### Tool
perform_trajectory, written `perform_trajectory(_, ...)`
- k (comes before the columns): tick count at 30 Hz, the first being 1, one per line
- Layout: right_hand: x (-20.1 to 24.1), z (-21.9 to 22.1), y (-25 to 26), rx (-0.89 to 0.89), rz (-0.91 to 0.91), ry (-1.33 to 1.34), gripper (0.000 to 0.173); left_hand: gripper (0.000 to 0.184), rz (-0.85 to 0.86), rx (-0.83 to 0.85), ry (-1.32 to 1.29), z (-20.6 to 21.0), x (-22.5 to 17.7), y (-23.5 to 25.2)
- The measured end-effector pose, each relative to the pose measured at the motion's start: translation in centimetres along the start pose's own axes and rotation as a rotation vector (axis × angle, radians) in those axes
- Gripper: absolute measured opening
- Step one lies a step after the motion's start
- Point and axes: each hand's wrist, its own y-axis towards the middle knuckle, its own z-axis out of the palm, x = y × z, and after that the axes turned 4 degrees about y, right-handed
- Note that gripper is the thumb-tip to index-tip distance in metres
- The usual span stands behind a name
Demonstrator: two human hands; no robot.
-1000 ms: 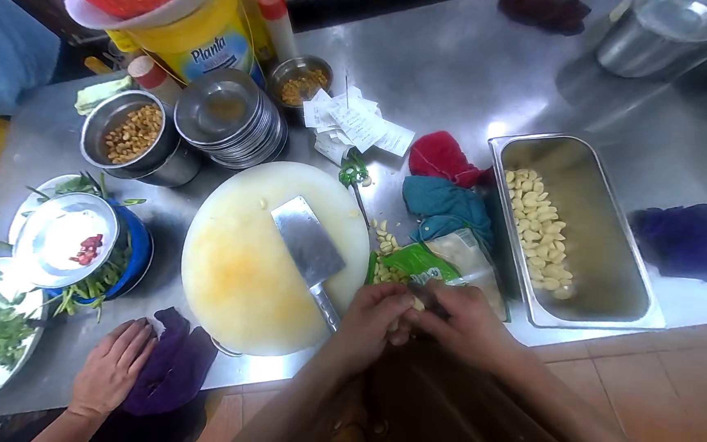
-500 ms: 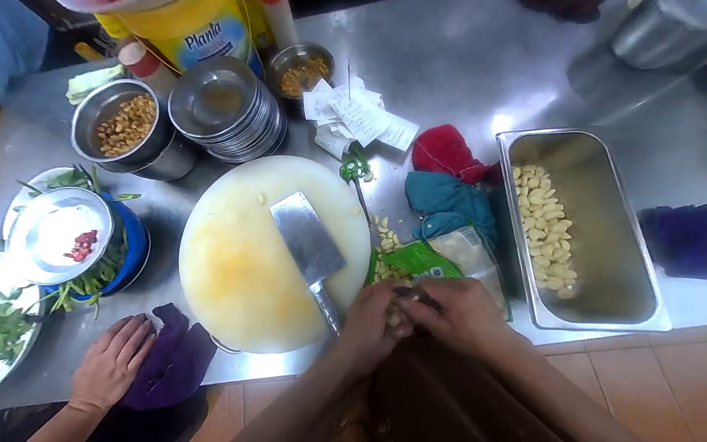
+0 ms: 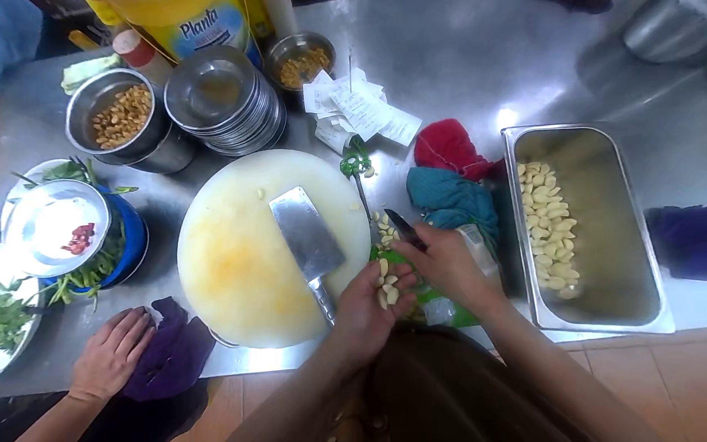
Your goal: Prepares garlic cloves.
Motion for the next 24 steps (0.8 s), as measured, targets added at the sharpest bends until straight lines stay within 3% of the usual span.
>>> perform_trajectory(4, 0.9, -1.2, -2.5, -0.023, 0.014, 0.124, 0.010, 0.030, 0.003, -0.036, -0.062, -0.1, -0.2, -0.3)
perform_trajectory(10, 2.1, -1.7, -4.9, 0.036, -0.048, 0.210, 0.015, 0.039, 0.045, 0.088, -0.052, -0.6, 0.2, 0.1)
perform_trajectory(15, 2.0, -0.7, -5.3, 0.083, -0.126, 0.157, 0.037, 0.036, 0.024, 0.166, -0.026, -0.7, 0.3, 0.0)
perform_trajectory(24, 1.9, -0.4, -6.4, 0.026, -0.242, 0.079, 0.019, 0.039, -0.060, 0.182, -0.178, -0.6, 0.1, -0.7)
